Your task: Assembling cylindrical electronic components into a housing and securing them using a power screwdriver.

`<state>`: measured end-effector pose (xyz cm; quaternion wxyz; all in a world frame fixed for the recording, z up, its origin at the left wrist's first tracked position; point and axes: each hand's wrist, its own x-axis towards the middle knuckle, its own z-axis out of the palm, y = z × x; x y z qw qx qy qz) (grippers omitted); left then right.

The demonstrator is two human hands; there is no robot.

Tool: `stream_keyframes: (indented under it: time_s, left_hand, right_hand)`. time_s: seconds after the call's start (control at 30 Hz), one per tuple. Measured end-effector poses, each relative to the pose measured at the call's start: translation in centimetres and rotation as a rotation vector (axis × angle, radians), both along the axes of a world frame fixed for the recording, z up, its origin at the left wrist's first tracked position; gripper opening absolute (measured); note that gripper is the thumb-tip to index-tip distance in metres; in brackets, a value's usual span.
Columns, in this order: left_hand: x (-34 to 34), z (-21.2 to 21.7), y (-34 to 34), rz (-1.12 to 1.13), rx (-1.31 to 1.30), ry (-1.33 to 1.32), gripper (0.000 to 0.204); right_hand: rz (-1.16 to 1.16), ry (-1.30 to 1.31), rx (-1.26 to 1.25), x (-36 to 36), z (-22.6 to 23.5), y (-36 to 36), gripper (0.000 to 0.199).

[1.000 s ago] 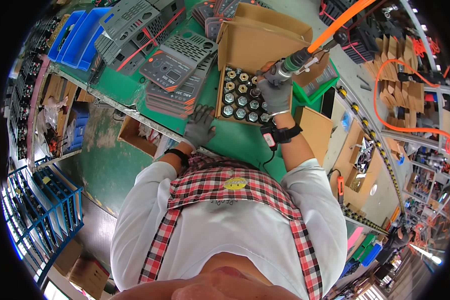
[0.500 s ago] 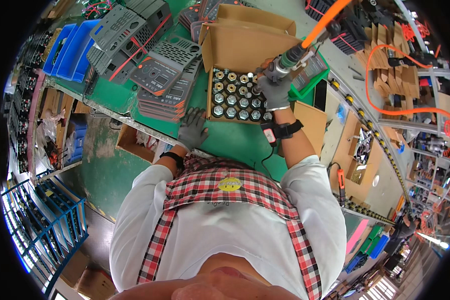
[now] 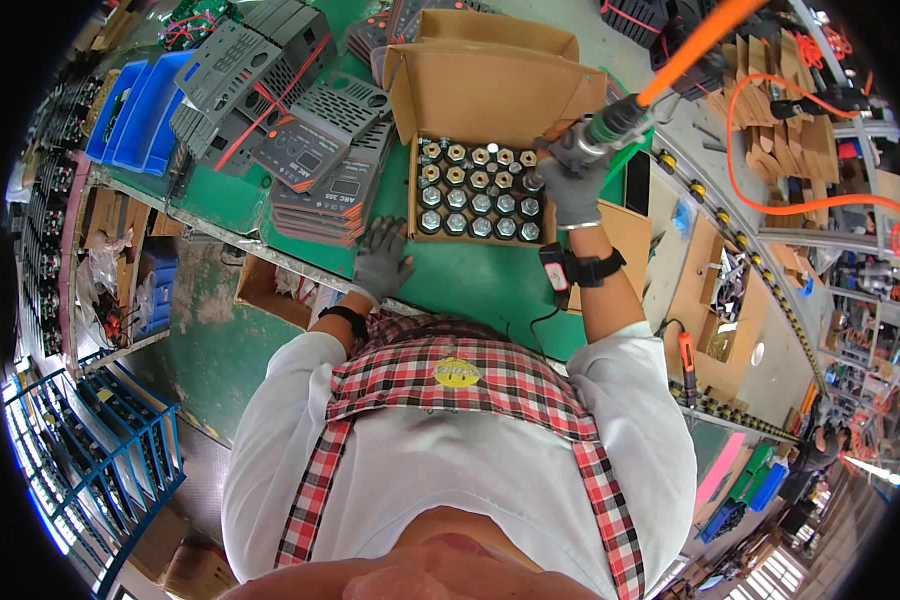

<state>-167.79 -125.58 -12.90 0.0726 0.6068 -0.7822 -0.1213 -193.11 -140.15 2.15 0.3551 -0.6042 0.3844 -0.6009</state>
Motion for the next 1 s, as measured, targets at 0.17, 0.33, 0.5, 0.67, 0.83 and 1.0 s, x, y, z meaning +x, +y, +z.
stream_keyframes:
  time_s: [0.17,0.33,0.5,0.67,0.83,1.0]
  left_hand:
    - [0.0,-0.3,0.0,-0.011,-0.014,-0.007,0.058]
    - [-0.1,-0.2,0.1,-0.018,-0.048,-0.014,0.058]
    - [-0.1,0.1,0.1,0.003,-0.047,0.021,0.058]
    - [-0.1,0.4,0.1,-0.019,-0.049,-0.024,0.056]
    - [-0.1,0.5,0.1,-0.003,-0.004,-0.028,0.055]
    - [-0.2,0.2,0.0,0.01,-0.011,-0.028,0.054]
  right_hand:
    - [0.034,0.186,-0.073,-1.2,-0.2,2.6,0.031]
    - [0.065,0.047,0.094,-0.4,-0.1,2.9,0.03]
    - [0.102,-0.049,0.098,-0.5,-0.1,3.6,0.029]
    - [0.043,0.019,0.038,-0.2,-0.6,3.7,0.031]
    - [0.03,-0.124,0.005,-0.7,1.1,3.5,0.028]
    - [0.095,-0.096,0.001,-0.3,1.2,3.1,0.031]
